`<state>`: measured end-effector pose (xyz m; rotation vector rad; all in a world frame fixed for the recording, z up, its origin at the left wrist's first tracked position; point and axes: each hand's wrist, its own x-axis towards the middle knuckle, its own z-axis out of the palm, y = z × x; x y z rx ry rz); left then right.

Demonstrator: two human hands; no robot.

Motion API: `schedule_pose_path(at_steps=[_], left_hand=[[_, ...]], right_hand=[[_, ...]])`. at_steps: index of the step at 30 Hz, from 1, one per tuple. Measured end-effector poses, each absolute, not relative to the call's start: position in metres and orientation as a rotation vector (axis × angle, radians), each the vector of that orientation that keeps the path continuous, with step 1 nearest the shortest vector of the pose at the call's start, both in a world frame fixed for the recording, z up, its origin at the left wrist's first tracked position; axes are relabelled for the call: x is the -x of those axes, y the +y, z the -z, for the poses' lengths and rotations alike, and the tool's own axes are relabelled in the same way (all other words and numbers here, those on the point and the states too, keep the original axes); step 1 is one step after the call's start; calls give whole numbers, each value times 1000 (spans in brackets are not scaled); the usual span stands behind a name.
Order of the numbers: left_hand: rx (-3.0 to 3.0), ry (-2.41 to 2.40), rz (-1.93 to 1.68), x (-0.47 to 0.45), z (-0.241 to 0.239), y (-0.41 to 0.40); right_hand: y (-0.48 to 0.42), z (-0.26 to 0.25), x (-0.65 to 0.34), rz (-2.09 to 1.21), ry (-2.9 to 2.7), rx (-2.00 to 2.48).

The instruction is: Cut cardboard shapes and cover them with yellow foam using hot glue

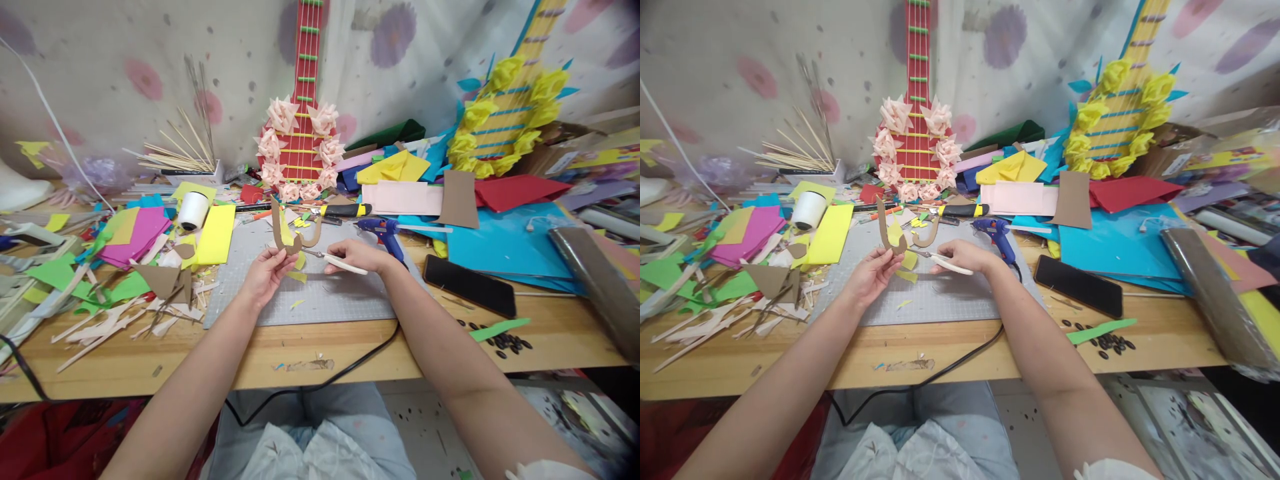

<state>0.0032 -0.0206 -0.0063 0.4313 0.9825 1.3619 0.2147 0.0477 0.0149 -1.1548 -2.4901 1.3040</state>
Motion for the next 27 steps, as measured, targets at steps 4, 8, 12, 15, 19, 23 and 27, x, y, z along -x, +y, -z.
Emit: schedule_pose_path(at_steps=[4,8,12,15,19,23,27], left_hand=[[-411,970,-1382,-3,6,-20],[-375,942,-1400,-3,6,-19],[-357,926,-1413,-3,6,-19],[-347,917,-1415,-3,6,-18],[-345,924,-1415,-3,6,-18],[-363,918,-1392,-4,6,-19],[-416,903,-1321,-6,5,-20]], right_hand=[[47,-14,-212,-1270,-2467,1187],[45,-12,-208,-1247,-2425,1215],[45,-10,-206,-1251,-2412,1226],[44,-8,-207,-1301,-2385,1213],[44,-7,-209,-1352,-2358,1187],[44,-8,-210,-1353,-2356,1185],[45,-8,-210,-1370,-2358,1170]])
